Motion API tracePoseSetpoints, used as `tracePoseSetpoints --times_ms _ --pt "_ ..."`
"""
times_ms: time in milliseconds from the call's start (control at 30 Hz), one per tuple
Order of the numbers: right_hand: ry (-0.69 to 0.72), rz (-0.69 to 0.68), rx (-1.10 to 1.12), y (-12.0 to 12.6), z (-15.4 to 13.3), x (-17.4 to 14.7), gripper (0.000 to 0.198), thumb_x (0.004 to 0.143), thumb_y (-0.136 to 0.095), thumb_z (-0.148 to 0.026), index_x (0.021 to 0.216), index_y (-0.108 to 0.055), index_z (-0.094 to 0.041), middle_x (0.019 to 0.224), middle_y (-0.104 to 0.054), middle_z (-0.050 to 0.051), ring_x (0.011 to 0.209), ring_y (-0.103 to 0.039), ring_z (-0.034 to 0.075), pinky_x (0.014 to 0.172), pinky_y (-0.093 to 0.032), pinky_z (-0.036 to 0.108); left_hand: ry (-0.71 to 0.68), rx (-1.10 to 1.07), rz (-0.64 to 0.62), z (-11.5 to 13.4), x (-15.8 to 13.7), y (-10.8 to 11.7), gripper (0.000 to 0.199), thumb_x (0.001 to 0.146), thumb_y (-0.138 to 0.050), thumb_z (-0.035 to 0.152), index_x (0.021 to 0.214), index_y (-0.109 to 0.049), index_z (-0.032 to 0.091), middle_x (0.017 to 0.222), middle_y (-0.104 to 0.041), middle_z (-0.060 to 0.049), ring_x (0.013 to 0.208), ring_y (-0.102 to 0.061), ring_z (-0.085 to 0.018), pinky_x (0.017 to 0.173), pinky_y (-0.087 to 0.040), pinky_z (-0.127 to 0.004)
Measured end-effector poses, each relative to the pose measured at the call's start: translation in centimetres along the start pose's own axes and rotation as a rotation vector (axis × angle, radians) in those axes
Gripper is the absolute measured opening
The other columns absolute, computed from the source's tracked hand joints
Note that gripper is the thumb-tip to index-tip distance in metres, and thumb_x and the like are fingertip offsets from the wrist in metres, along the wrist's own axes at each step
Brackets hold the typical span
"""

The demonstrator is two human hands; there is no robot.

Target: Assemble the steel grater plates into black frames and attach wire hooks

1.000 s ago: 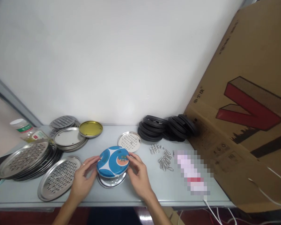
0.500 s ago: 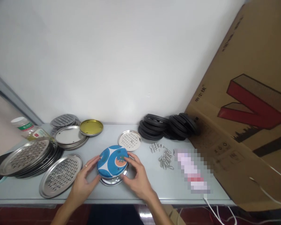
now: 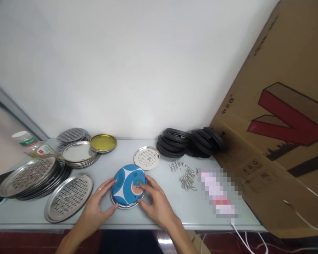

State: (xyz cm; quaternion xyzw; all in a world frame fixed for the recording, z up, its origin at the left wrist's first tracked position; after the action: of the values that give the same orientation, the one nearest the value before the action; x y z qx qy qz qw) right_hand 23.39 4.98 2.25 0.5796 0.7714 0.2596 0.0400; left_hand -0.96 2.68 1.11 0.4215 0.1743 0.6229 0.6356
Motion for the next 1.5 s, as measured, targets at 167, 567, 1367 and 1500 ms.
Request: tracePoseSetpoints --times_ms 167,567,1367,1500 --pt "-0.030 -0.004 -0.045 -0.27 0.69 -0.03 0.049 0.079 -0.071 -0.022 0.128 -0.066 -0.028 0.149 -0.048 0.009 0.136 -0.047 0.031 0.114 -0.037 0.051 -0.013 0.026 0.015 -0.12 -0.04 -0.17 0.067 0.082 -0.067 0.027 0.144 -0.043 0.025 0.146 -0.050 -0.012 0.132 -0.052 -0.029 0.110 -0.045 -0.048" --pt "-0.018 0.000 -0.041 -0.52 0.80 -0.09 0.048 0.070 -0.079 -0.022 0.117 -0.071 -0.028 0.146 -0.050 0.010 0.132 -0.050 0.033 0.111 -0.040 0.050 -0.011 0.037 0.032 0.33 -0.04 0.12 0.069 0.076 -0.071 0.028 0.140 -0.047 0.022 0.140 -0.051 -0.013 0.126 -0.056 -0.030 0.106 -0.048 -0.045" --pt "0.010 -0.076 -0.194 -0.74 0.43 -0.34 0.051 0.065 -0.082 -0.030 0.115 -0.070 -0.027 0.151 -0.046 0.009 0.136 -0.045 0.032 0.111 -0.038 0.046 -0.011 0.080 -0.003 0.45 -0.19 -0.23 0.090 0.066 -0.079 0.033 0.146 -0.038 0.020 0.144 -0.045 -0.016 0.129 -0.050 -0.035 0.107 -0.047 -0.047" --pt "0.022 -0.077 -0.210 -0.78 0.45 -0.41 0.050 0.064 -0.082 -0.028 0.113 -0.071 -0.025 0.150 -0.046 0.010 0.135 -0.045 0.033 0.111 -0.038 0.046 -0.027 0.102 0.005 0.39 -0.22 -0.23 0.088 0.067 -0.079 0.037 0.145 -0.040 0.020 0.145 -0.047 -0.016 0.132 -0.048 -0.036 0.107 -0.046 -0.049"
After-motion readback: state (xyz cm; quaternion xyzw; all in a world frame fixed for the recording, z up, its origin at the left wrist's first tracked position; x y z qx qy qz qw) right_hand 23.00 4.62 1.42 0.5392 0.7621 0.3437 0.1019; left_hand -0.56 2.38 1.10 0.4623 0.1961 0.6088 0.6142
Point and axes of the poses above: each hand's wrist, its own x-axis towards the middle knuckle, its own y-axis out of the back of the hand, z = x × y, the point moved 5 cm from there along x, towards the middle knuckle
